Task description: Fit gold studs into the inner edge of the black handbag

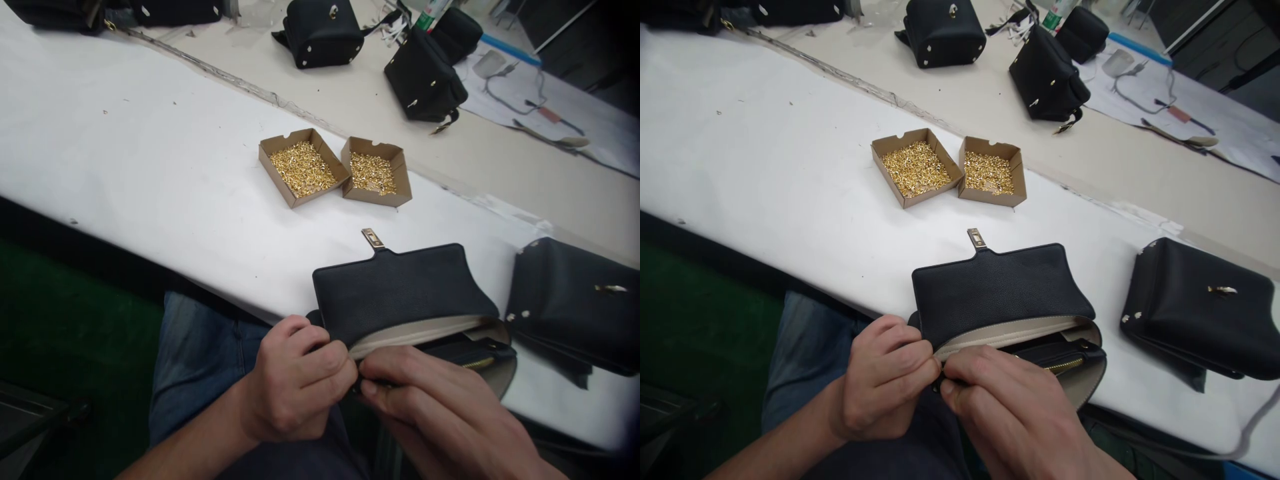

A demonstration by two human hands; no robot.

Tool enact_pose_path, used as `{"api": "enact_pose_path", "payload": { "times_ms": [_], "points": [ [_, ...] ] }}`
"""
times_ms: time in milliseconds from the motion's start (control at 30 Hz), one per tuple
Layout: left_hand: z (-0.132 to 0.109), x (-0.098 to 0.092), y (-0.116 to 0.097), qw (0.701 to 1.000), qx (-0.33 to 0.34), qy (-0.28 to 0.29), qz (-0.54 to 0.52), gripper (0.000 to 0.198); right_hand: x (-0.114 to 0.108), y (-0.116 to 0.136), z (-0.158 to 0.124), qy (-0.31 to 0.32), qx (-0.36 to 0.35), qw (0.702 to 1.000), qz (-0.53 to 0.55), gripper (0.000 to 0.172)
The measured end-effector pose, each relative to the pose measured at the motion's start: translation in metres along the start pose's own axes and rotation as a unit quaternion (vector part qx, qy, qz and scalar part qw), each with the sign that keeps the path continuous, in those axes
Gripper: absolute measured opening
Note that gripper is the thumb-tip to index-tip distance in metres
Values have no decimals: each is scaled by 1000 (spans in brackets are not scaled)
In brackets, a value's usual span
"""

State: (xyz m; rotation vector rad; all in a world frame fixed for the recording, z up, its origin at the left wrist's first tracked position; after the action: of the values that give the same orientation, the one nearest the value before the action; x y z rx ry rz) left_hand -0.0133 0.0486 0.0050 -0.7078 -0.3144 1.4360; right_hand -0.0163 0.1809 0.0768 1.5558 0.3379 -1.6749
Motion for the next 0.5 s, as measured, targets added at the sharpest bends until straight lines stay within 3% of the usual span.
{"api": "enact_pose_path", "payload": {
  "times_ms": [167,500],
  "points": [
    [-3,0,-1,999,3,-16,29,25,3,7,-4,-29,8,999,-24,26],
    [-5,2,-5,996,81,-4,23,27,-9,15,-12,-75,53,994,-59,26]
  ]
}}
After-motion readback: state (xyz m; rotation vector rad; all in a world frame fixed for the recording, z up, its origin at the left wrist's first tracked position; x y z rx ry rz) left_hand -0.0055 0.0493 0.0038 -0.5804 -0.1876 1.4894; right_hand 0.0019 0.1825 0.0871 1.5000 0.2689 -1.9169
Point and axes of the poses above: each hand's wrist, its own z-axis towards the middle knuckle, its own x-axis out of the palm, y = z × x, the point moved 10 cm from there along z, towards the middle knuckle, and after that the axes turned 10 degrees about -z, right-handed, at the moved point
